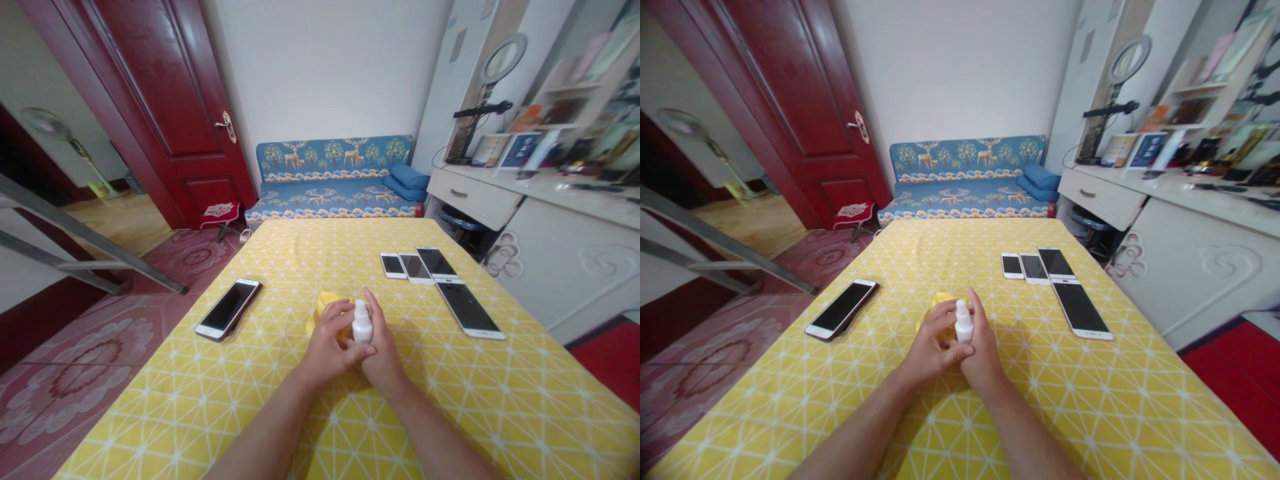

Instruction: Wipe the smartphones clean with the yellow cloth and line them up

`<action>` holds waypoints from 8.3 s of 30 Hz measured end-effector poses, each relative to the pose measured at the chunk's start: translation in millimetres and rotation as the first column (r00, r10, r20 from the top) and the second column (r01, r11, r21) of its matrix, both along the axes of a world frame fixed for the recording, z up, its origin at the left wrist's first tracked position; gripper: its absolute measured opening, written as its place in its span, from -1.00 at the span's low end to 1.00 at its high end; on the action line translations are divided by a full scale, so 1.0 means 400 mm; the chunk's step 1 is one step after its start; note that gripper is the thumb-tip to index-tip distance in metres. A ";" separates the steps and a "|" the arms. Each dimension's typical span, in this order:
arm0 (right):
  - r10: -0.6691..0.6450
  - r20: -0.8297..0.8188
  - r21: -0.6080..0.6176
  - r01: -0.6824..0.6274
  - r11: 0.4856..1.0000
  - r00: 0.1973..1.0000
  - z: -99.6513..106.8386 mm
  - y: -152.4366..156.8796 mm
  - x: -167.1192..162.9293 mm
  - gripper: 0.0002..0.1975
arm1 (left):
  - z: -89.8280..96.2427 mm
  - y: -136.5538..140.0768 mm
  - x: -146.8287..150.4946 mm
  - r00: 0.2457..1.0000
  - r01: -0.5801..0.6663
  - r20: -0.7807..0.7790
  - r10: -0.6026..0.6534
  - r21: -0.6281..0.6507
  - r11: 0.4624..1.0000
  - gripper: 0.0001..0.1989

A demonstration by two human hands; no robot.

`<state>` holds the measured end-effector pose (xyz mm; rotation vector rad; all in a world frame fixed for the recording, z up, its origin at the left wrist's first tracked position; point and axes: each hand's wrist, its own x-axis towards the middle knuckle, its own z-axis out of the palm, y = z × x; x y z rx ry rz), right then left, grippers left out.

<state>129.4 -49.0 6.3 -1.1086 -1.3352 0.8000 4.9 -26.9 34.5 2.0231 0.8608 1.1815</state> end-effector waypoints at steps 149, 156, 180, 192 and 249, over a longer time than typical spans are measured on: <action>-0.138 -0.701 -0.365 -0.186 0.912 0.700 0.030 0.023 0.033 -0.66 | 0.047 0.103 -0.359 0.397 -0.917 -0.331 0.856 -0.091 0.389 -0.26; -0.201 -0.737 -0.366 -0.132 0.921 0.645 0.037 0.030 0.036 -0.63 | 0.035 0.070 -0.240 0.775 0.044 0.471 0.422 -0.706 0.707 -0.39; -0.124 -0.744 -0.305 -0.169 0.937 0.656 0.042 0.024 0.035 -0.62 | -0.024 0.048 -0.019 0.495 0.717 0.777 0.390 -0.618 0.321 -0.45; -0.127 -0.740 -0.300 -0.154 0.941 0.661 0.026 0.032 0.051 -0.63 | -0.039 0.067 -0.054 0.527 0.251 0.657 0.539 -0.727 0.640 -0.75; -0.257 0.256 0.413 0.136 0.901 0.932 0.022 0.020 0.077 -0.56 | -0.023 -0.046 0.007 0.714 0.660 0.700 0.013 -0.680 0.318 -0.60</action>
